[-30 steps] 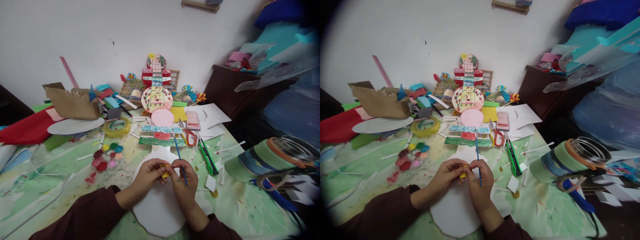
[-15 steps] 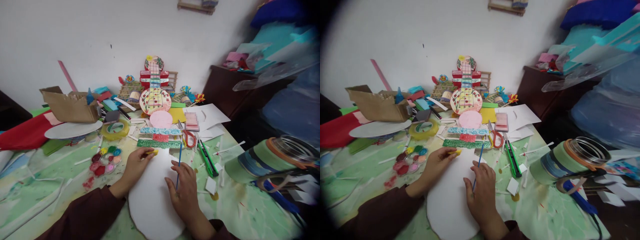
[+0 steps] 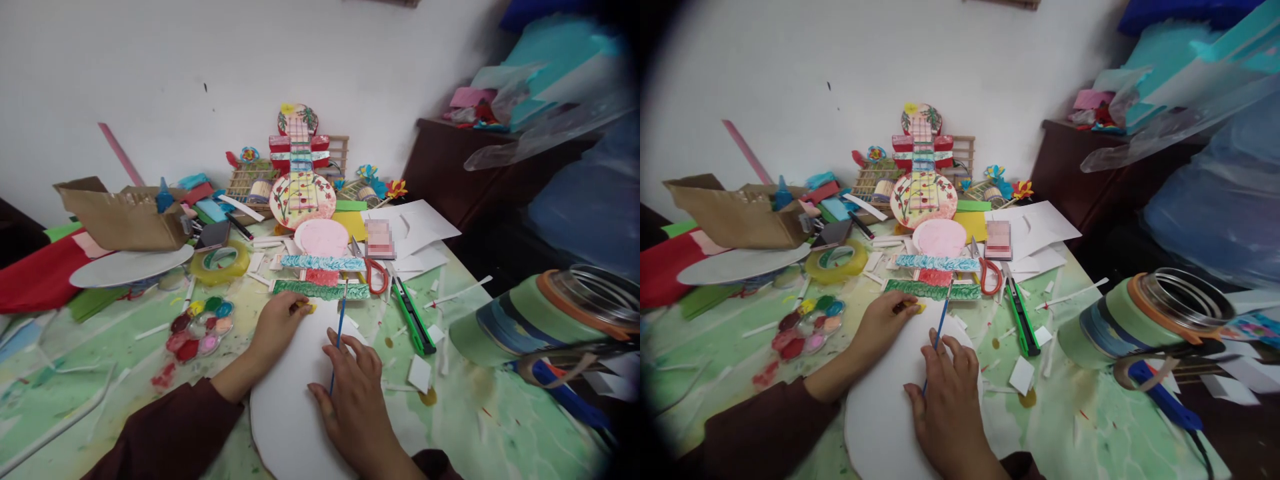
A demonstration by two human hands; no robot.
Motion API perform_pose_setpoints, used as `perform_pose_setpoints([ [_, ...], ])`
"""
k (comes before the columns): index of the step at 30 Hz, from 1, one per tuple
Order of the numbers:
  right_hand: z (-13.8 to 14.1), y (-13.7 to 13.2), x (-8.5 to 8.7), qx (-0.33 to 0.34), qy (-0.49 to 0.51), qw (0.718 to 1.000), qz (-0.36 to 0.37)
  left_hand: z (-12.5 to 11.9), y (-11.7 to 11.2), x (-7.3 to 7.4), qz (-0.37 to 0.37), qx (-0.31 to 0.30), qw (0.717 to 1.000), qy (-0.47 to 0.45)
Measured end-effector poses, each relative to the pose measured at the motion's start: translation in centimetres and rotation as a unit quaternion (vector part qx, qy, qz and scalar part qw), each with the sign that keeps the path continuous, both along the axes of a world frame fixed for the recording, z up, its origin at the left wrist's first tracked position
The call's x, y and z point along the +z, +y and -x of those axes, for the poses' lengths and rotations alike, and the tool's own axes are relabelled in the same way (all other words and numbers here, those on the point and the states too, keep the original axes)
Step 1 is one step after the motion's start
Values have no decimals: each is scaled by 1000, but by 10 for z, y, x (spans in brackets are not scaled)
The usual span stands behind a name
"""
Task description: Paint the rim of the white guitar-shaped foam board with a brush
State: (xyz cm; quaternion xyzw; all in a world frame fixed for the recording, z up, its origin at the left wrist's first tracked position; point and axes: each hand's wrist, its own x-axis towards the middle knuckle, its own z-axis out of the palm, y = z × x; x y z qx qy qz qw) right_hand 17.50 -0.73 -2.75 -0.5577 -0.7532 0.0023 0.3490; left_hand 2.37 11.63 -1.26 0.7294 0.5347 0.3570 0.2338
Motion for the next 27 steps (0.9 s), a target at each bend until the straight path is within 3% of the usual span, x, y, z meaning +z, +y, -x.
perform_pose_setpoints([
  [5, 1, 0, 0, -3, -4, 1000, 26, -8, 6, 3, -16, 5, 998, 66],
  [10, 0, 1, -1, -5, 6, 1000, 17, -12, 9, -3, -34, 5, 992, 120],
  [27, -2, 2, 0, -8, -2, 1000, 29, 11, 8, -2, -81, 32, 979, 187],
])
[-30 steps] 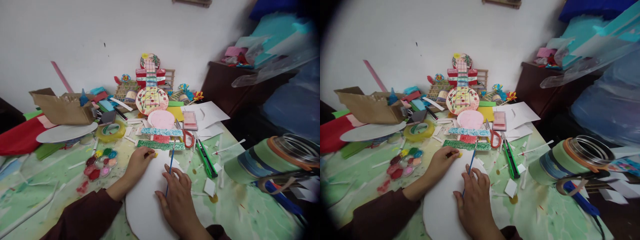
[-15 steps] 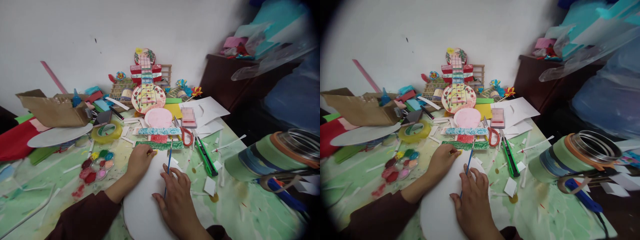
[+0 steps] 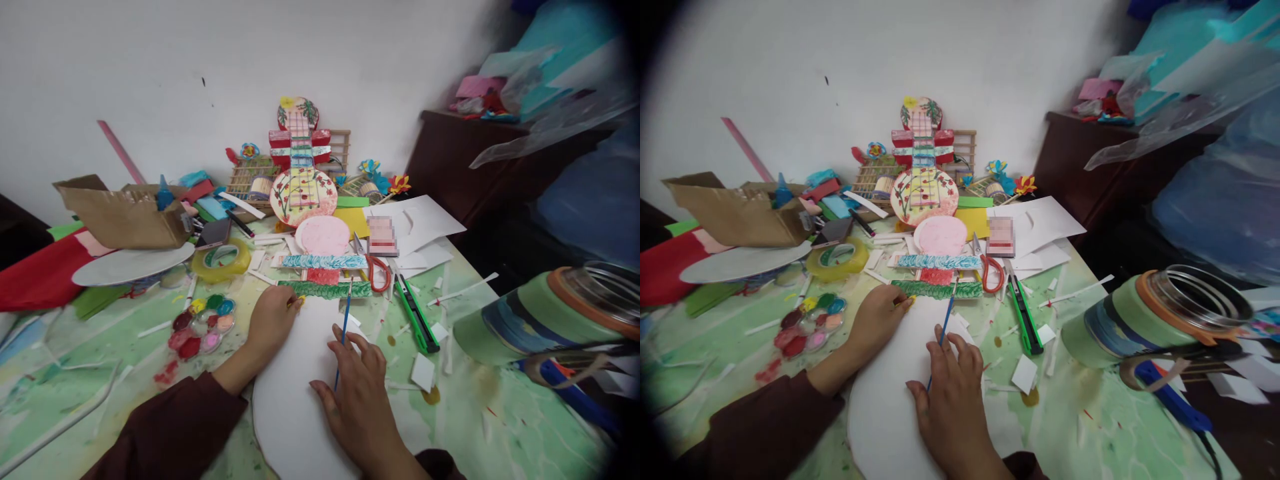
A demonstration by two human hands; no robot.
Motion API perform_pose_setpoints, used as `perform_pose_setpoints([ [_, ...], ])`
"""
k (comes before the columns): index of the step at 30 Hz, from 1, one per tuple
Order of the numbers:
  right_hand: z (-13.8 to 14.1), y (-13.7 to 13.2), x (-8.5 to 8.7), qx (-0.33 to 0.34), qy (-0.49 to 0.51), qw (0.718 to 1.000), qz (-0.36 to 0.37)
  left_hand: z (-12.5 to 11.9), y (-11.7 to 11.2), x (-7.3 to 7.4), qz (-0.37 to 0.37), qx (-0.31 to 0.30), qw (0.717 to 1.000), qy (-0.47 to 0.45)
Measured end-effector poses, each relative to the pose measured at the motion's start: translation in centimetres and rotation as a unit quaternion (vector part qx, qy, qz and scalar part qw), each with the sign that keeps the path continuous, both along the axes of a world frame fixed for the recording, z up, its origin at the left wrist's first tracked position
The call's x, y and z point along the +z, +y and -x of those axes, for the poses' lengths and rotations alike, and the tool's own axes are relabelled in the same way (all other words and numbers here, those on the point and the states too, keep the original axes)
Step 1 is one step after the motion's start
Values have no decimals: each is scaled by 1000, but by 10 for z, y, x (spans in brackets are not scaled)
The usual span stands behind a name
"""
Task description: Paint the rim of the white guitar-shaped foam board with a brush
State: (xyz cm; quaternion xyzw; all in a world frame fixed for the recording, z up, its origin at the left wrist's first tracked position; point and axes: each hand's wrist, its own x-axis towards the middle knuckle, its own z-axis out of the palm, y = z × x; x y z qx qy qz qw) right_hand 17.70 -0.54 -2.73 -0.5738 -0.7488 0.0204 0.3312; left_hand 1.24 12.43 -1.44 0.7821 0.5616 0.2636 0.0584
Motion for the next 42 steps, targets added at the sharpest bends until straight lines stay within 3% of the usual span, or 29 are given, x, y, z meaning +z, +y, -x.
perform_pose_setpoints([
  [9, 1, -2, 0, -4, 9, 1000, 4, 7, -16, 22, -98, -6, 995, -18],
  [18, -3, -4, -1, -7, 9, 1000, -15, -10, -13, 5, -81, -90, 992, 21],
  [22, -3, -4, -2, -3, 7, 1000, -22, -2, -4, 4, -88, -60, 994, 30],
  [28, -2, -2, -3, -6, 9, 1000, -12, 14, 3, 20, -139, 26, 990, -15],
  [36, -3, -3, -3, -11, -2, 1000, -20, -10, 0, 17, -75, -47, 996, -24],
  [42, -3, -3, -3, -11, -2, 1000, -20, -14, 4, 16, -38, -60, 995, -73],
])
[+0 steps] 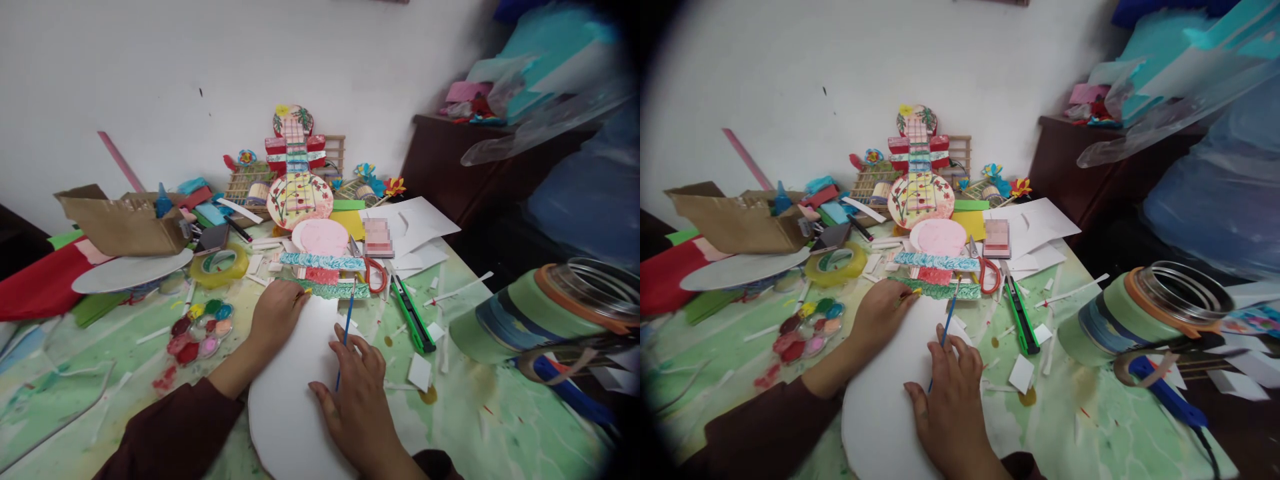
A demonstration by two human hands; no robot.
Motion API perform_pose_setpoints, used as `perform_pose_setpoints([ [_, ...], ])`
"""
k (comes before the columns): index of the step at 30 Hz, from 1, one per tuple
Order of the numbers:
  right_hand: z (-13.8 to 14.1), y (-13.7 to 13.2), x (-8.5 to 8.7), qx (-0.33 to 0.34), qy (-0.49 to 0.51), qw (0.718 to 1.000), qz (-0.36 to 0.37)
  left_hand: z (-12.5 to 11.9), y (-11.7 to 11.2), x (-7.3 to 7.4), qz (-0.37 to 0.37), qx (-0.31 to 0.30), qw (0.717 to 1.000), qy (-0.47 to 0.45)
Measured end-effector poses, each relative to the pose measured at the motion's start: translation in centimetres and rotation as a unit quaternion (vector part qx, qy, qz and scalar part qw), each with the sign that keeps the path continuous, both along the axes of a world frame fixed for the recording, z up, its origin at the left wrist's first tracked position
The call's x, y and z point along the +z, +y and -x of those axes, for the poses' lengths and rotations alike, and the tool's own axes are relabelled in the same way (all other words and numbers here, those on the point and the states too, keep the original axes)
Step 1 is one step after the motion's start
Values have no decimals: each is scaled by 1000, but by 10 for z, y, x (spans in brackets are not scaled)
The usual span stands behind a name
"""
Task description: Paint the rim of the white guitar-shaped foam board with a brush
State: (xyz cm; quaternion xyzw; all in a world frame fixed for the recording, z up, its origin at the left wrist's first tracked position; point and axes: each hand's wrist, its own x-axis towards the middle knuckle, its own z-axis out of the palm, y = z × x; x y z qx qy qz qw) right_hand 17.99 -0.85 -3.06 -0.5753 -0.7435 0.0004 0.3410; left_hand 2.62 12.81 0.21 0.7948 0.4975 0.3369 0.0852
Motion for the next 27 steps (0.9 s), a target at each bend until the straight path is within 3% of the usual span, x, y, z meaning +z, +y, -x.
perform_pose_setpoints([
  [7, 0, 2, -1, 4, 17, 1000, -23, 5, -2, 3, 59, 10, 983, -175],
  [15, -9, 1, 4, -6, 181, 975, -130, -8, -33, 12, 99, -125, 909, -386],
  [19, -10, 5, 9, -57, 242, 957, -146, -17, -54, 13, 116, -204, 875, -424],
  [27, -11, 7, 13, -64, 331, 929, -152, -27, -71, 5, 162, -306, 831, -435],
])
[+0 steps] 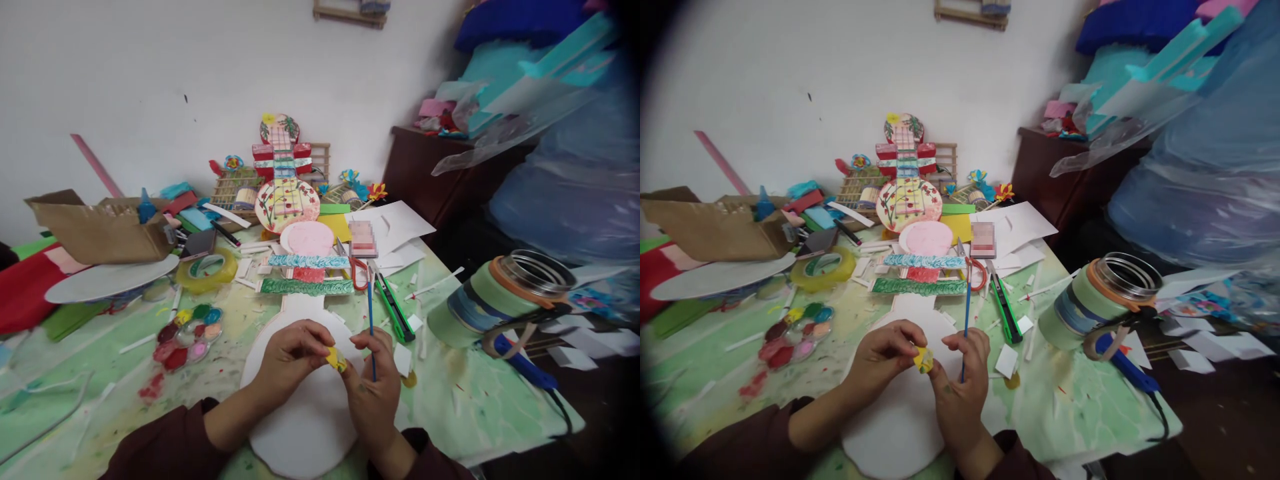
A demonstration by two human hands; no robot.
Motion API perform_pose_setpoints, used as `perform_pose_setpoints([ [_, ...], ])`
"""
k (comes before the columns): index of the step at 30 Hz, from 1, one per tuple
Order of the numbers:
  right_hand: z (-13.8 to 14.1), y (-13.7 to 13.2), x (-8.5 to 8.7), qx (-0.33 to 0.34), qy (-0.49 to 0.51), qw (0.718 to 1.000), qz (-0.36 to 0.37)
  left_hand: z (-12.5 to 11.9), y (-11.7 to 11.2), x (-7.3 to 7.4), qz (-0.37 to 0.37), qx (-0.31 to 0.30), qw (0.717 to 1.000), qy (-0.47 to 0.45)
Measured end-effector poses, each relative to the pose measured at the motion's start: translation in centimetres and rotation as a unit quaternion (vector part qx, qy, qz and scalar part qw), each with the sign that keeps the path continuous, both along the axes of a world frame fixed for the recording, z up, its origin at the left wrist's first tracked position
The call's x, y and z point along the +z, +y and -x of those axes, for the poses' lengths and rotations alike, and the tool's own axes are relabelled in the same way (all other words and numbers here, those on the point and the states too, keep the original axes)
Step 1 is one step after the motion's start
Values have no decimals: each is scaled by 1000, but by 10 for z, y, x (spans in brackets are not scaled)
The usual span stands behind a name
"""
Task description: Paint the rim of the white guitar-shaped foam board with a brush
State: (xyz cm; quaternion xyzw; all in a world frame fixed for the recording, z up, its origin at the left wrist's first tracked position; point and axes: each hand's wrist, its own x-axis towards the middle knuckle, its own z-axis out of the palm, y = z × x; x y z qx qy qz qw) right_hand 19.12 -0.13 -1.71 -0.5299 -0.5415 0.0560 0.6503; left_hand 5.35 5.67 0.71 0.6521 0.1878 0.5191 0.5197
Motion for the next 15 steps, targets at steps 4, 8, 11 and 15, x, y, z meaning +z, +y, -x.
perform_pose_setpoints([
  [4, 0, 0, -2, 28, 59, 998, 2, 0, 0, 0, 1, -31, 999, 14],
  [8, 2, -2, 2, 55, 82, 995, 13, 2, 1, 1, -16, -30, 999, 27],
  [11, 2, -5, 10, 20, 38, 999, -11, 4, 2, 1, -29, -13, 999, 39],
  [15, -1, -6, 22, -30, -145, 987, -70, 4, 2, 0, -36, 9, 997, 62],
])
